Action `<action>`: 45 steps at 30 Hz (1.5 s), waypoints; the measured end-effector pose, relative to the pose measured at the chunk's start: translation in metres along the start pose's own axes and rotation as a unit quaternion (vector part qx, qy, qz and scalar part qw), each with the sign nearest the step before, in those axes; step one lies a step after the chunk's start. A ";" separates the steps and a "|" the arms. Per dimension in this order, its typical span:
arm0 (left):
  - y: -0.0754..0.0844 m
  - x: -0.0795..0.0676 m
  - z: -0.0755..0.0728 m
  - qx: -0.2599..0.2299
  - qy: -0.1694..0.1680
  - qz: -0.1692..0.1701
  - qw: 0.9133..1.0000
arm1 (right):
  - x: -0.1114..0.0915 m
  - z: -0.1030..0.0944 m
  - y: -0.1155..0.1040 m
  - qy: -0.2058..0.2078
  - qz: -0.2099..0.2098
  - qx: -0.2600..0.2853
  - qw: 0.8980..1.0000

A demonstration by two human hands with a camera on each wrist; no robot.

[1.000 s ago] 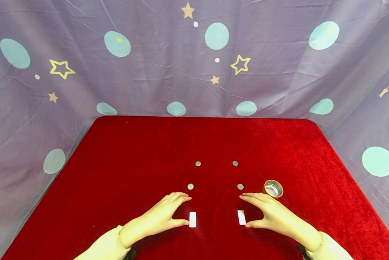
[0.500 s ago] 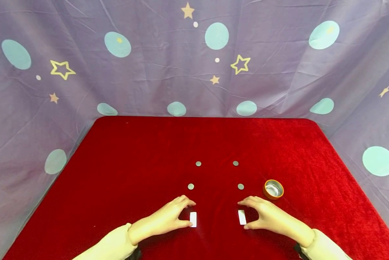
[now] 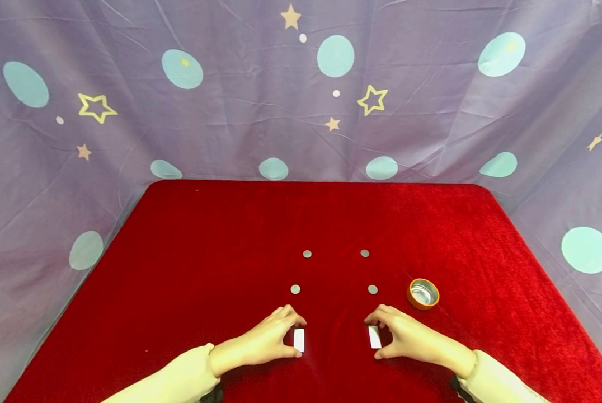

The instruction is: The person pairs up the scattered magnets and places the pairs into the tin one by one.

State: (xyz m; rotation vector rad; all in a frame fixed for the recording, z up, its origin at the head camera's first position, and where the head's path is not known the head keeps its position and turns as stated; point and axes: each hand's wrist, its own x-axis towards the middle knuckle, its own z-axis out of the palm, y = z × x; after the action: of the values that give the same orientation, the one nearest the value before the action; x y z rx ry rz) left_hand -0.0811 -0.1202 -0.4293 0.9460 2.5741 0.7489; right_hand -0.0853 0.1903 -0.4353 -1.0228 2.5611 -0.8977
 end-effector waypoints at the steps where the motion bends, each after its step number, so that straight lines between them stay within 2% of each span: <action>1: 0.000 0.001 0.001 0.006 0.004 0.000 1.000 | 0.001 0.001 0.000 0.002 -0.003 -0.005 1.000; 7: -0.001 0.004 0.006 0.024 0.018 0.002 1.000 | 0.003 0.005 0.000 0.013 -0.015 -0.022 1.000; 17: -0.003 0.005 0.012 0.012 0.050 0.004 0.999 | 0.005 0.006 0.002 0.030 -0.014 -0.031 0.999; 24: -0.002 0.005 0.014 0.009 0.055 -0.002 0.998 | 0.006 0.004 0.000 0.010 0.010 -0.028 0.999; 32: -0.001 0.006 0.014 0.026 0.072 0.020 0.997 | 0.007 0.003 -0.002 -0.010 -0.001 -0.028 1.000; 39: -0.001 0.008 0.015 0.015 0.065 0.018 0.998 | 0.009 0.003 -0.003 -0.014 0.006 -0.012 1.000; 45: 0.002 0.013 0.018 0.009 0.059 0.021 0.998 | 0.015 0.007 -0.007 -0.006 -0.004 -0.015 1.000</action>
State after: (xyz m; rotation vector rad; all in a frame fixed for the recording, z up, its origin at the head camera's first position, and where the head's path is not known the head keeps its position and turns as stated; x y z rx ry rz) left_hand -0.0813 -0.1035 -0.4439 0.9920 2.6736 0.8188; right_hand -0.0895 0.1730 -0.4362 -1.0457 2.5697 -0.8538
